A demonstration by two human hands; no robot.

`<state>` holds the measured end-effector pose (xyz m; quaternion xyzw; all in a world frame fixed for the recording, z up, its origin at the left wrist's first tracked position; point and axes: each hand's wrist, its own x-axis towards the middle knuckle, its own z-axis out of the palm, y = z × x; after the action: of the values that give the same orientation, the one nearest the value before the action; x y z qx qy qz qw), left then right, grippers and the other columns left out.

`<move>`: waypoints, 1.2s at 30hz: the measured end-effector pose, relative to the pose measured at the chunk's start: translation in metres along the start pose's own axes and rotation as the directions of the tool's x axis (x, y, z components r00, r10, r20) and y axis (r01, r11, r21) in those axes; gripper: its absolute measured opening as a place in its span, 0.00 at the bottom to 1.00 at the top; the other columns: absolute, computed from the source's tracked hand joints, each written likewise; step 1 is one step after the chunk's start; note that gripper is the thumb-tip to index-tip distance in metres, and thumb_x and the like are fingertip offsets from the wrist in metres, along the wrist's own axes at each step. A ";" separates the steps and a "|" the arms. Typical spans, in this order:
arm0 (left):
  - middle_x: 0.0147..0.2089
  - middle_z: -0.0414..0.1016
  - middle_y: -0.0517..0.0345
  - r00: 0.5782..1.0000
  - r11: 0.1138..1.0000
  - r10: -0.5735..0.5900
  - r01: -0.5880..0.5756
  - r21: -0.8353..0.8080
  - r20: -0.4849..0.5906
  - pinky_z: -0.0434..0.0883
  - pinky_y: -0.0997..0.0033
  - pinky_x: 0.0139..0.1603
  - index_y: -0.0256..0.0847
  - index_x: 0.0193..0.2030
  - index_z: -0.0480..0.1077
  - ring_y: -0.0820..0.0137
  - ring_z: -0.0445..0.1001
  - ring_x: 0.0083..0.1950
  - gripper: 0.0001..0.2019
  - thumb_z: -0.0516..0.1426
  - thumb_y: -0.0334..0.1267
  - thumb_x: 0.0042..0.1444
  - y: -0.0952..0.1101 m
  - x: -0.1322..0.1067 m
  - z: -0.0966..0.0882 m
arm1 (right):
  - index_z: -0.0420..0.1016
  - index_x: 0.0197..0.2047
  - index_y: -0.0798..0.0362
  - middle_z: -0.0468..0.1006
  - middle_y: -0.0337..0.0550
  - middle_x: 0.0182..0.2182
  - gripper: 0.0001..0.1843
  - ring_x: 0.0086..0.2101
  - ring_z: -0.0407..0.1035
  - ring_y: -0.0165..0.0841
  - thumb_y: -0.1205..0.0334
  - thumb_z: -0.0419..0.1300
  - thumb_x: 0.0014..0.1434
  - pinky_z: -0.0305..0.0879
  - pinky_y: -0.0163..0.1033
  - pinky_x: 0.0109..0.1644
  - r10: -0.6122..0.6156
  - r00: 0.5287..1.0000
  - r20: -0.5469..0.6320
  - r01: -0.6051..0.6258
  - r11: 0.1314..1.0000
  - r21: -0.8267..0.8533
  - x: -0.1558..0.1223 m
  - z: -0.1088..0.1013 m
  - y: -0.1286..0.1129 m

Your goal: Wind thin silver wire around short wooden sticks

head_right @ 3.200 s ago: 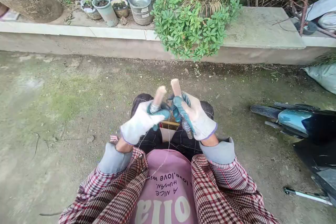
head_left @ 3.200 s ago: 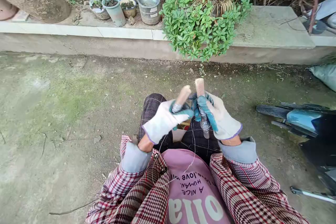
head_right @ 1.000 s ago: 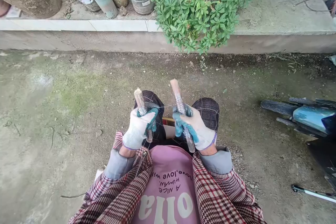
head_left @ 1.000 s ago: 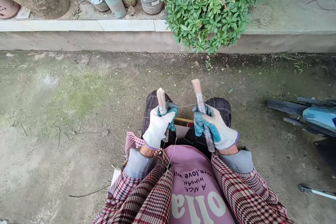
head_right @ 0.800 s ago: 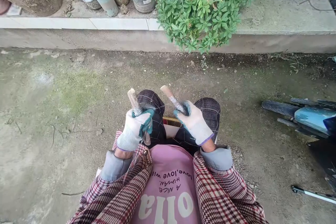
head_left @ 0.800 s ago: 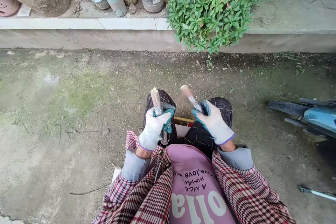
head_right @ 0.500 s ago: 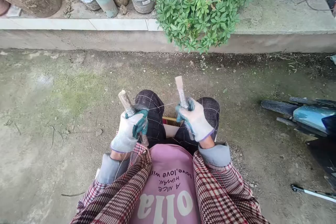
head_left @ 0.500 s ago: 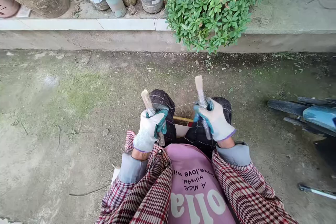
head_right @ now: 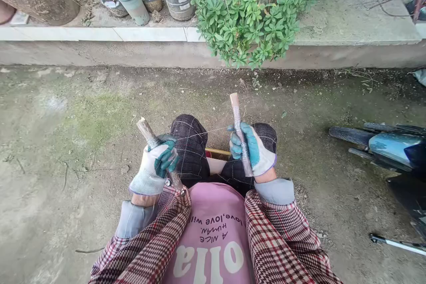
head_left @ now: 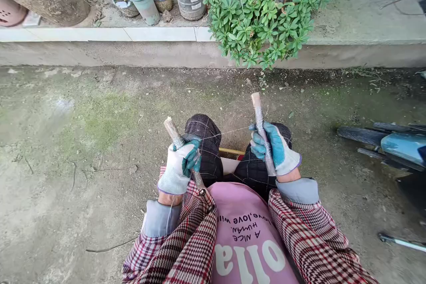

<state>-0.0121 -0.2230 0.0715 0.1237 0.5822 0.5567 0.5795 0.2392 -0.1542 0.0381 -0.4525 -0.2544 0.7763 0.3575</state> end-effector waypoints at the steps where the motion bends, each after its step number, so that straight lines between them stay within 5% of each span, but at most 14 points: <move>1: 0.15 0.55 0.75 1.000 1.000 0.000 0.000 0.002 -0.014 0.56 0.78 0.12 0.42 0.28 0.66 0.80 0.51 0.15 0.15 0.69 0.37 0.40 -0.003 0.005 -0.004 | 0.75 0.43 0.50 0.56 0.25 0.19 0.25 0.17 0.50 0.25 0.36 0.67 0.57 0.50 0.32 0.18 0.007 1.000 0.031 -0.009 0.999 0.051 -0.002 0.001 -0.002; 4: 0.15 0.55 0.75 1.000 1.000 0.020 -0.020 -0.021 -0.020 0.56 0.79 0.12 0.42 0.29 0.67 0.81 0.50 0.14 0.15 0.69 0.37 0.39 -0.004 0.018 -0.015 | 0.74 0.40 0.50 0.58 0.25 0.18 0.25 0.17 0.55 0.25 0.39 0.73 0.53 0.56 0.33 0.19 -0.024 1.000 0.000 0.024 1.000 -0.010 0.000 0.001 0.000; 9: 0.15 0.56 0.76 0.995 0.994 0.087 -0.090 -0.061 -0.055 0.56 0.80 0.13 0.39 0.35 0.74 0.81 0.51 0.14 0.15 0.69 0.35 0.39 0.011 0.019 -0.032 | 0.68 0.35 0.49 0.74 0.31 0.22 0.28 0.20 0.66 0.27 0.50 0.81 0.41 0.66 0.35 0.22 -0.246 0.937 -0.246 0.145 0.919 -0.366 0.016 -0.010 0.016; 12: 0.16 0.55 0.77 0.986 0.989 0.119 -0.128 -0.069 -0.121 0.56 0.80 0.13 0.39 0.37 0.74 0.81 0.51 0.14 0.16 0.69 0.35 0.39 0.015 0.022 -0.043 | 0.68 0.37 0.47 0.72 0.30 0.21 0.26 0.19 0.65 0.28 0.43 0.75 0.49 0.64 0.34 0.20 -0.149 0.975 -0.163 0.106 0.963 -0.246 0.016 -0.015 0.015; 15: 0.16 0.55 0.77 0.981 0.988 0.127 -0.138 -0.071 -0.147 0.57 0.79 0.13 0.39 0.37 0.73 0.81 0.52 0.15 0.16 0.69 0.35 0.39 0.011 0.030 -0.054 | 0.68 0.39 0.47 0.67 0.27 0.19 0.25 0.18 0.62 0.27 0.45 0.75 0.48 0.61 0.34 0.19 -0.035 0.997 -0.063 0.024 0.986 -0.168 0.014 -0.018 0.011; 21: 0.16 0.55 0.77 0.976 0.988 0.137 -0.147 -0.046 -0.171 0.56 0.79 0.14 0.39 0.37 0.71 0.80 0.52 0.14 0.16 0.68 0.35 0.40 0.010 0.037 -0.064 | 0.70 0.35 0.48 0.75 0.31 0.24 0.20 0.22 0.67 0.29 0.56 0.73 0.42 0.68 0.35 0.25 -0.288 0.914 -0.286 0.122 0.867 -0.483 0.031 -0.043 0.013; 27: 0.16 0.55 0.77 0.978 0.983 0.151 -0.164 -0.088 -0.142 0.57 0.79 0.15 0.39 0.36 0.71 0.82 0.49 0.15 0.14 0.68 0.32 0.43 0.017 0.035 -0.071 | 0.69 0.33 0.46 0.70 0.30 0.19 0.19 0.18 0.63 0.30 0.47 0.71 0.48 0.66 0.37 0.22 -0.178 0.958 -0.226 0.062 0.895 -0.441 0.020 -0.048 0.008; 33: 0.18 0.51 0.76 0.980 0.965 0.190 -0.199 -0.170 -0.068 0.57 0.80 0.17 0.39 0.33 0.68 0.83 0.47 0.15 0.11 0.66 0.29 0.47 0.029 0.037 -0.093 | 0.73 0.36 0.47 0.76 0.35 0.23 0.19 0.22 0.69 0.33 0.46 0.72 0.48 0.70 0.39 0.27 -0.296 0.903 -0.313 0.073 0.821 -0.566 0.024 -0.055 0.010; 36: 0.19 0.48 0.75 0.973 0.950 0.229 -0.229 -0.212 -0.024 0.57 0.81 0.17 0.39 0.33 0.68 0.83 0.45 0.16 0.09 0.65 0.29 0.51 0.039 0.037 -0.109 | 0.78 0.36 0.49 0.78 0.35 0.25 0.20 0.24 0.68 0.31 0.53 0.77 0.42 0.67 0.37 0.27 -0.290 0.915 -0.280 0.043 0.762 -0.647 0.025 -0.056 0.016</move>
<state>-0.1315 -0.2353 0.0504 0.1279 0.5006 0.6792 0.5213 0.2752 -0.1406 -0.0119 -0.6561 -0.4676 0.5134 0.2955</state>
